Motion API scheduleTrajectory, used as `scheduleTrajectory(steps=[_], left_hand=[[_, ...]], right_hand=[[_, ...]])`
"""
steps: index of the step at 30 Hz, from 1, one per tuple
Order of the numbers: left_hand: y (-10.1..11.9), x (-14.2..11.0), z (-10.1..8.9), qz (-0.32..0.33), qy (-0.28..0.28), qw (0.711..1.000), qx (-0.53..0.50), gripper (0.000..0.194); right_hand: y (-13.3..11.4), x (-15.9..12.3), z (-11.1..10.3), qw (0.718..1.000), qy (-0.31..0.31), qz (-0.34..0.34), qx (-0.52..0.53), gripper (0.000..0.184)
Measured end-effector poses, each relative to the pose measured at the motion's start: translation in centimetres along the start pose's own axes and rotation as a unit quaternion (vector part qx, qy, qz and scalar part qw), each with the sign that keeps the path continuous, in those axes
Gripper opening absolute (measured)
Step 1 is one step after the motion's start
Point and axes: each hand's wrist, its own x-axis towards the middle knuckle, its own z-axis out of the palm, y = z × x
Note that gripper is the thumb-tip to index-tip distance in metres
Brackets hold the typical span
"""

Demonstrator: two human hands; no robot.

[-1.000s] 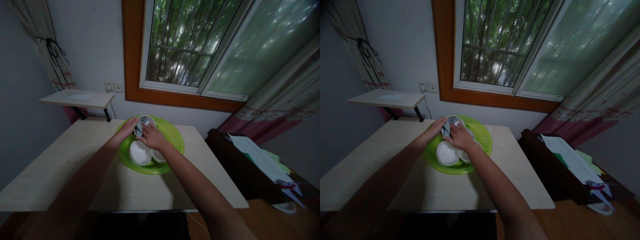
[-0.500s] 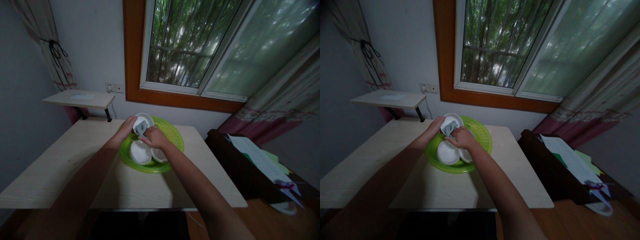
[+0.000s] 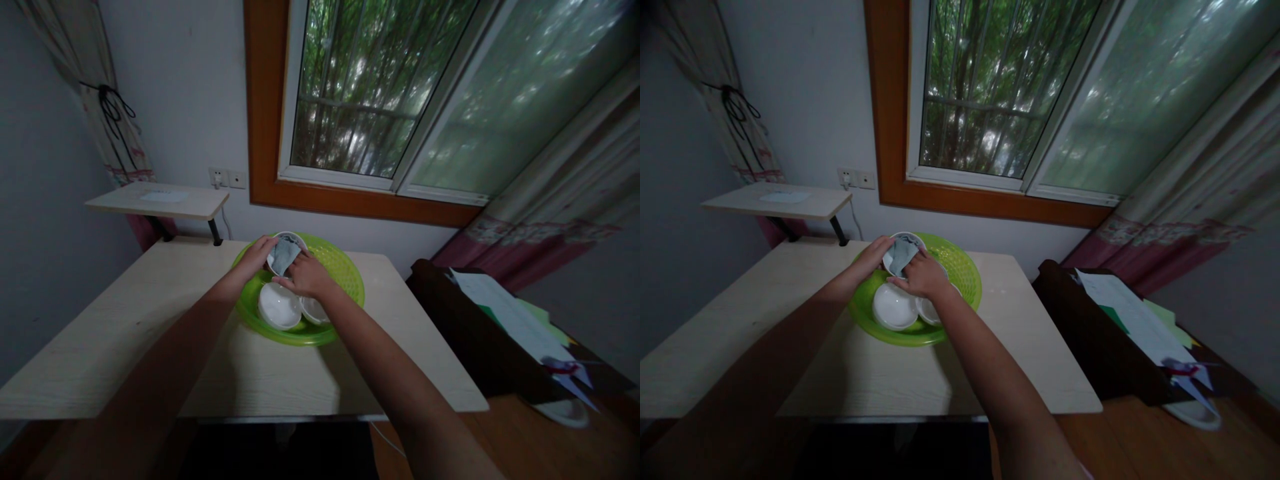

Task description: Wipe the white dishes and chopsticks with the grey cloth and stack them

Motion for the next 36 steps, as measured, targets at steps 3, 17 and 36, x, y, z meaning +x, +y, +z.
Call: scheduleTrajectory(steps=[3,17,36], left_hand=[[-0.5,0.3,-0.1,-0.014,0.008,1.000,-0.013,0.032],[-0.9,0.5,-0.2,-0.002,0.016,0.999,-0.043,0.035],[-0.3,0.4,-0.1,-0.002,0.038,0.999,0.004,0.035]], right_hand=[[0.2,0.0,-0.4,0.999,-0.010,0.026,-0.021,0.067],[-0.1,-0.3,0.0,0.994,0.011,-0.099,0.039,0.057],[0.1,0.4,-0.2,0.995,-0.062,0.038,-0.067,0.026]])
